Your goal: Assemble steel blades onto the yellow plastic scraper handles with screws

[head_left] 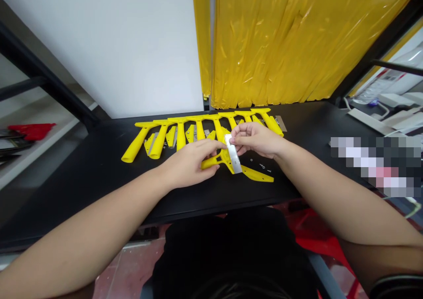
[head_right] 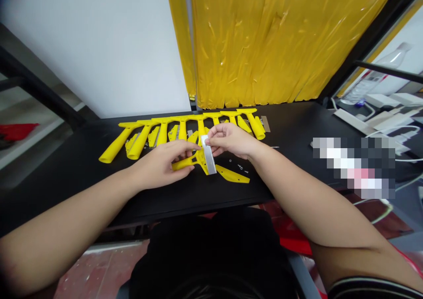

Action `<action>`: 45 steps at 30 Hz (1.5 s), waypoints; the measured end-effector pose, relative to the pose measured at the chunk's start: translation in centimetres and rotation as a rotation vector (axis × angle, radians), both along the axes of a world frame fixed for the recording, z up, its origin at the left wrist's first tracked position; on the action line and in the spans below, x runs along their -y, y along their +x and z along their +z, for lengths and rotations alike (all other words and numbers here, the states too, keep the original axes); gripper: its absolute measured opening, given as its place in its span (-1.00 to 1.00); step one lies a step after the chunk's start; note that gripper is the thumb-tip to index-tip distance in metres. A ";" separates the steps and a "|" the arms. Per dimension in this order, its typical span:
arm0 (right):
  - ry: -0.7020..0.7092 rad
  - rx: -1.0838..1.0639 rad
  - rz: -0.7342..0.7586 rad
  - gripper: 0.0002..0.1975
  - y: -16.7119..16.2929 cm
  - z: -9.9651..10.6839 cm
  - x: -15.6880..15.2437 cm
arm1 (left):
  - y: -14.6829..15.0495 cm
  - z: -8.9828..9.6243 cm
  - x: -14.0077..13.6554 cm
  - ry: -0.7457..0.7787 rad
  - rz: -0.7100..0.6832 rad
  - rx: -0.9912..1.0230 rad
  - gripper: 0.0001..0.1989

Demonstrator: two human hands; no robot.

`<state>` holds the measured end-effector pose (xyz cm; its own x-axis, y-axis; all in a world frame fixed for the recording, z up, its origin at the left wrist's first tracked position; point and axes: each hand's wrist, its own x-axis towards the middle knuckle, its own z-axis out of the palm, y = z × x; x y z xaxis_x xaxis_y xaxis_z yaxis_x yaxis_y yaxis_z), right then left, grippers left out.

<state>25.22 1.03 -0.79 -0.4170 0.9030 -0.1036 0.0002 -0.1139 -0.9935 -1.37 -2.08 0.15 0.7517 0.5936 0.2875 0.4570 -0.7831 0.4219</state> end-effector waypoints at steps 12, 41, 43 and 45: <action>0.067 0.048 0.004 -0.56 -0.7 -0.3 0.1 | 0.0 -0.3 0.4 0.136 0.001 -0.146 -0.54; 0.068 0.224 0.148 -0.66 1.3 2.0 0.8 | 0.1 -1.2 0.5 0.454 -0.185 -0.089 -0.56; 0.135 0.282 0.099 -0.68 2.7 2.5 0.5 | 0.2 -1.1 0.6 0.425 -0.185 -0.092 -0.55; 0.225 0.394 0.095 -0.70 4.2 3.1 0.4 | 0.2 -1.0 0.6 0.401 -0.182 -0.097 -0.54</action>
